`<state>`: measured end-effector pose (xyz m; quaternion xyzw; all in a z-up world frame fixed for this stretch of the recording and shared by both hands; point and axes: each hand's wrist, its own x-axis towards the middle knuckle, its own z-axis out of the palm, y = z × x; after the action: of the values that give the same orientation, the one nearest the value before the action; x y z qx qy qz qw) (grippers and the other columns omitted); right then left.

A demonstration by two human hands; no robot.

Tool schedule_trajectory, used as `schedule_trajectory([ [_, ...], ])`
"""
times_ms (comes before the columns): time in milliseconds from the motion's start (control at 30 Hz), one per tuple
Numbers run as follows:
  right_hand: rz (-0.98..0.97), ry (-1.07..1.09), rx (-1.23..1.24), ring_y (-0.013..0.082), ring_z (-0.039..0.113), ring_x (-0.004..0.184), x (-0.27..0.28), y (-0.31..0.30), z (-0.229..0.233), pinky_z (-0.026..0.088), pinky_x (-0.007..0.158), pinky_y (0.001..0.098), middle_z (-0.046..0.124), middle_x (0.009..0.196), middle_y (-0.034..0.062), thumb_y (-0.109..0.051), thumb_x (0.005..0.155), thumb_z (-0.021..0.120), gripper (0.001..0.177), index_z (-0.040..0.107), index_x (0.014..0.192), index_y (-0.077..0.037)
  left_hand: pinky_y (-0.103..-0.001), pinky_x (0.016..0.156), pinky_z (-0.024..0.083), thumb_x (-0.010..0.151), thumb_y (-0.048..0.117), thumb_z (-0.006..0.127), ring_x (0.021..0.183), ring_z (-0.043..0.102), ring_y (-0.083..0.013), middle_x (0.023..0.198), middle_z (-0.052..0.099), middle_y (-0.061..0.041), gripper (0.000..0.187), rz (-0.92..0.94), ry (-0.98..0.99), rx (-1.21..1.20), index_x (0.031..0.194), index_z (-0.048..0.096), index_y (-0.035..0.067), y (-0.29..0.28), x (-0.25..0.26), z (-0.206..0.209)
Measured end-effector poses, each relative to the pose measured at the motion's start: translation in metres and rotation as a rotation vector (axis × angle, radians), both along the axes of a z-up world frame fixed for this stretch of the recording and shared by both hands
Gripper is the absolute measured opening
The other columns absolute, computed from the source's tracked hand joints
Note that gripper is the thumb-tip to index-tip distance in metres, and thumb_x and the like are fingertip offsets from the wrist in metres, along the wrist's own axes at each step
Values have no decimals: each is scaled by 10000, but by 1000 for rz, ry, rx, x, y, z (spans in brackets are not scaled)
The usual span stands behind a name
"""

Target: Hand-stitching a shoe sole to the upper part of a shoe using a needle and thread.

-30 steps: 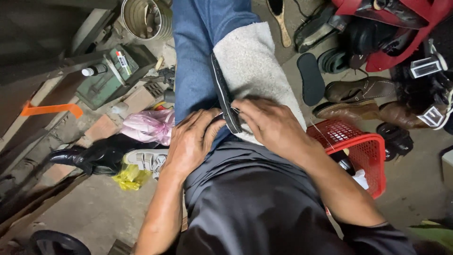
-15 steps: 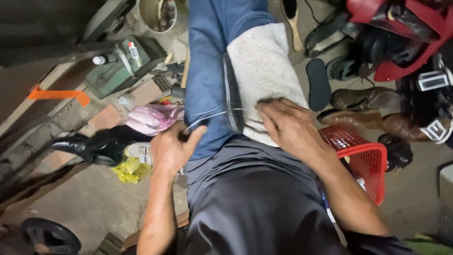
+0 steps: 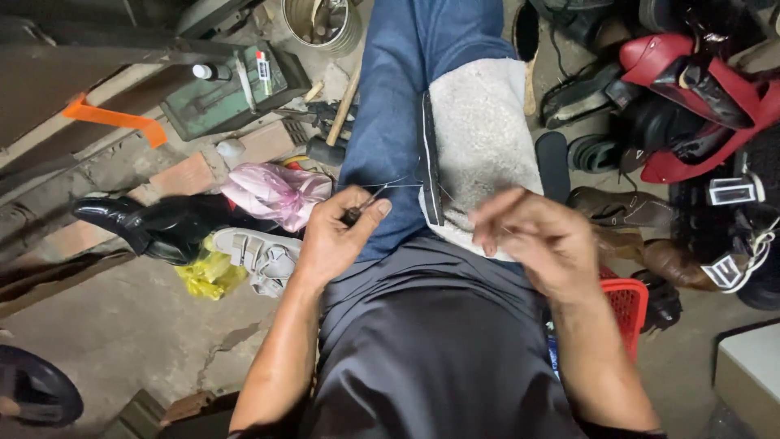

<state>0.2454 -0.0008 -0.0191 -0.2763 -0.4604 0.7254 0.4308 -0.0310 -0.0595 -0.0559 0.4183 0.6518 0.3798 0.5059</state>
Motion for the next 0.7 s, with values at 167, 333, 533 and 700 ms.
schedule_trajectory([
  [167, 16, -722, 360, 301, 687, 839, -50, 2, 26, 569, 635, 412, 593, 1347, 275, -139, 819, 854, 629, 573, 1360, 18, -385, 588, 518, 939, 255, 724, 629, 650, -250, 599, 669, -73, 123, -137, 229, -92, 876, 732, 149, 14, 15, 27],
  [333, -4, -1095, 664, 370, 684, 860, -43, 4, 8, 562, 705, 458, 675, 1044, 215, -248, 924, 769, 489, 632, 1289, 47, -535, 761, 554, 931, 345, 619, 856, 725, -425, 772, 756, -121, 208, -386, 431, -337, 922, 710, 159, 24, 13, 39],
  [533, -51, -1210, 681, 375, 656, 776, -22, 7, 6, 541, 642, 463, 610, 789, 159, -240, 1031, 604, 253, 674, 1089, -4, -513, 717, 545, 882, 246, 667, 829, 721, -428, 712, 726, -143, 123, -432, 303, -224, 841, 698, 134, 20, 9, 42],
  [700, -34, -1207, 618, 416, 641, 750, -24, 4, 7, 517, 621, 481, 565, 723, 190, -237, 1048, 570, 257, 622, 963, 0, -392, 563, 558, 880, 130, 766, 655, 728, -308, 659, 690, -66, 321, -163, 282, 271, 1187, 691, 188, 25, 40, 26],
])
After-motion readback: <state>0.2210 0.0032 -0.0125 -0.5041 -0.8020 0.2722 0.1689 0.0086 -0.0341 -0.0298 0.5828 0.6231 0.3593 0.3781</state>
